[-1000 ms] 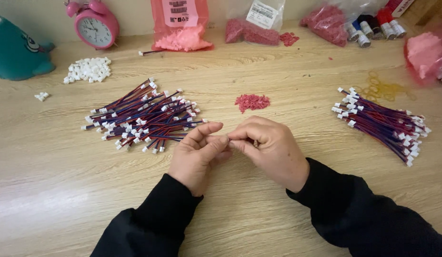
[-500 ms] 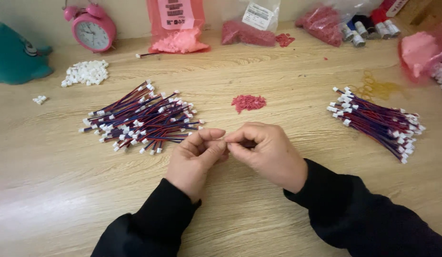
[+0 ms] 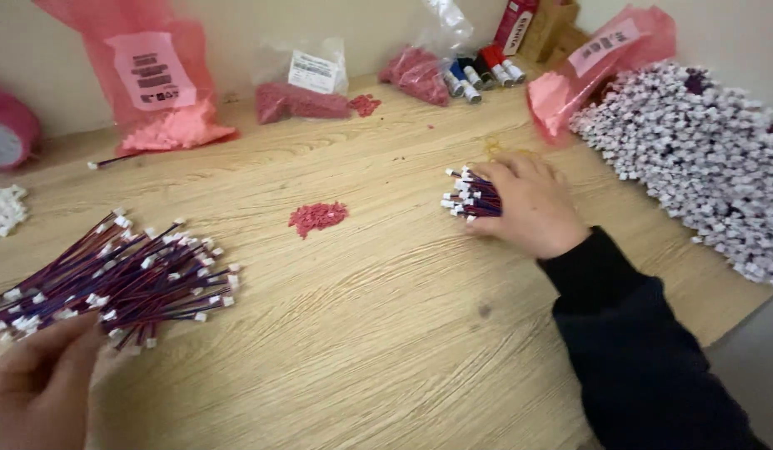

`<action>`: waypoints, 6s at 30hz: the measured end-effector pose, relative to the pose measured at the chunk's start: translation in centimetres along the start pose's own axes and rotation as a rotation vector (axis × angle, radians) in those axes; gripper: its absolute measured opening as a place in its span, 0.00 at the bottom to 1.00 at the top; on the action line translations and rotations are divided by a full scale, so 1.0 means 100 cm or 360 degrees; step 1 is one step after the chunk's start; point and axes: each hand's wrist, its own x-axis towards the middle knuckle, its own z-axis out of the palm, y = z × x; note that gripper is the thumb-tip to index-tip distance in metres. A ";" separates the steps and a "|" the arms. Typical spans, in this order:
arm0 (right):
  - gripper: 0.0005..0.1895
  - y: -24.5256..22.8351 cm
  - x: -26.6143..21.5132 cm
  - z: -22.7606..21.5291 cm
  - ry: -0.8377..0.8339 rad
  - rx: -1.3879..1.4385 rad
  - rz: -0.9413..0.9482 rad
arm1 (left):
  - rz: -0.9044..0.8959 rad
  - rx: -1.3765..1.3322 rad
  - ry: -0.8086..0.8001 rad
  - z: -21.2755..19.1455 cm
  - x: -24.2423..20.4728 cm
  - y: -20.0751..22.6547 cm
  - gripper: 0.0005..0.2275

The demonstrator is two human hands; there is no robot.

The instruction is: Assembling small wire harnesses by attaching plastic connectors to wire ends

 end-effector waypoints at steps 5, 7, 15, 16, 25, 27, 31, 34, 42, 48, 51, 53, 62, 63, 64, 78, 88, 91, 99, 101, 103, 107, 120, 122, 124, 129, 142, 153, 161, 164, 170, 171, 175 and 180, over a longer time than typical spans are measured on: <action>0.51 0.028 0.009 0.012 -0.0413 0.0037 0.0054 | 0.0702 0.0687 0.0186 0.017 -0.014 0.053 0.14; 0.47 0.029 0.010 0.021 -0.0464 0.0135 0.0002 | 0.1027 0.0871 0.0097 0.027 -0.012 0.065 0.14; 0.37 -0.060 -0.055 0.004 -0.0387 0.0104 -0.0386 | 0.1235 0.1532 -0.0274 0.057 -0.002 0.064 0.12; 0.37 -0.070 -0.064 0.010 -0.0389 0.0110 -0.0395 | 0.1229 0.1543 -0.0274 0.056 -0.002 0.063 0.12; 0.40 -0.150 -0.108 0.010 0.0337 0.0346 -0.0983 | 0.1464 0.0825 -0.0313 0.073 -0.007 0.097 0.09; 0.44 -0.156 -0.106 0.013 -0.0018 0.0371 -0.1063 | 0.1255 0.0450 -0.0534 0.083 -0.012 0.106 0.09; 0.32 -0.146 -0.056 -0.005 0.0069 0.0768 -0.1083 | 0.0944 0.0369 -0.0745 0.099 -0.012 0.093 0.09; 0.14 -0.144 -0.023 -0.013 -0.0209 0.0758 -0.0800 | 0.1122 0.0366 -0.0917 0.105 -0.007 0.084 0.08; 0.13 -0.156 -0.012 -0.039 -0.1036 0.0678 -0.0689 | 0.0836 0.0689 -0.1146 0.107 -0.007 0.098 0.04; 0.10 -0.148 -0.018 -0.022 -0.0981 0.0656 -0.0859 | 0.0756 0.0578 -0.1143 0.109 -0.009 0.084 0.02; 0.11 -0.148 -0.016 -0.024 -0.0991 0.0633 -0.0896 | 0.0818 0.0484 -0.1095 0.109 -0.009 0.078 0.04; 0.11 -0.147 -0.016 -0.016 -0.0976 0.0674 -0.0923 | 0.0839 0.0387 -0.1110 0.106 -0.012 0.089 0.06; 0.11 -0.138 -0.009 -0.019 -0.0901 0.1076 -0.0749 | 0.0417 -0.0090 -0.1284 0.098 -0.025 0.099 0.17; 0.11 -0.138 -0.006 -0.021 -0.0873 0.1118 -0.0724 | 0.0299 -0.0238 -0.1264 0.099 -0.025 0.098 0.16; 0.11 -0.138 -0.006 -0.021 -0.0863 0.1117 -0.0722 | 0.0310 -0.0237 -0.1264 0.101 -0.025 0.094 0.16; 0.07 -0.153 0.035 0.023 -0.0269 0.1189 -0.0642 | 0.0190 -0.0210 -0.0968 0.109 -0.007 0.084 0.08; 0.07 -0.151 0.061 0.060 -0.0008 0.0882 -0.0628 | -0.0035 -0.0168 -0.0861 0.132 0.013 0.078 0.08; 0.04 -0.141 0.059 0.059 0.0045 0.0992 -0.0574 | -0.0025 -0.0053 -0.0856 0.126 0.012 0.084 0.07; 0.06 -0.133 0.058 0.067 -0.0056 0.0856 -0.0624 | -0.0029 0.0084 -0.0891 0.132 0.003 0.073 0.08; 0.06 -0.133 0.053 0.064 -0.0058 0.0823 -0.0656 | -0.0022 0.0095 -0.0896 0.132 0.002 0.072 0.08; 0.07 -0.134 0.053 0.062 -0.0059 0.0791 -0.0690 | -0.0016 0.0108 -0.0898 0.131 0.003 0.072 0.08; 0.05 -0.130 0.049 0.056 -0.0071 0.0895 -0.0679 | 0.0011 -0.0022 -0.0886 0.131 0.000 0.073 0.08; 0.06 -0.141 0.039 0.037 -0.0415 0.0596 -0.0520 | -0.0001 0.0011 -0.0957 0.128 0.004 0.075 0.08; 0.08 -0.141 0.039 0.044 -0.0391 0.0558 -0.0546 | -0.0035 -0.0040 -0.0909 0.133 0.000 0.074 0.09; 0.10 -0.140 0.040 0.048 -0.0354 0.0528 -0.0580 | -0.0058 -0.0083 -0.0851 0.134 -0.001 0.073 0.11; 0.08 -0.143 0.036 0.025 -0.0281 0.1088 -0.0360 | -0.0091 0.0011 -0.0757 0.129 0.004 0.077 0.07; 0.11 -0.185 0.005 0.012 -0.0614 0.2255 -0.0345 | -0.0662 -0.0754 -0.0737 0.143 0.003 0.063 0.10; 0.05 -0.190 0.003 0.001 0.0182 0.1565 -0.0744 | -0.0888 -0.1365 -0.0554 0.135 -0.006 0.088 0.14; 0.05 -0.192 0.004 0.018 0.0208 0.1659 -0.0791 | -0.0845 -0.1371 -0.0642 0.138 -0.009 0.081 0.15; 0.08 -0.191 0.005 0.020 0.0183 0.1707 -0.0751 | -0.0809 -0.1387 -0.0662 0.140 -0.009 0.078 0.16; 0.06 -0.190 0.004 0.006 0.0295 0.1544 -0.0831 | -0.0762 -0.1401 -0.0681 0.137 -0.008 0.079 0.16; 0.04 -0.190 0.004 0.004 0.0352 0.1498 -0.0900 | -0.0756 -0.1415 -0.0672 0.137 -0.008 0.079 0.16; 0.02 -0.197 -0.001 -0.003 0.0331 0.1500 -0.0935 | -0.0745 -0.1445 -0.0651 0.139 -0.007 0.074 0.16; 0.02 -0.198 -0.003 0.006 0.0160 0.1780 -0.0797 | -0.0685 -0.1454 -0.0692 0.142 -0.004 0.064 0.15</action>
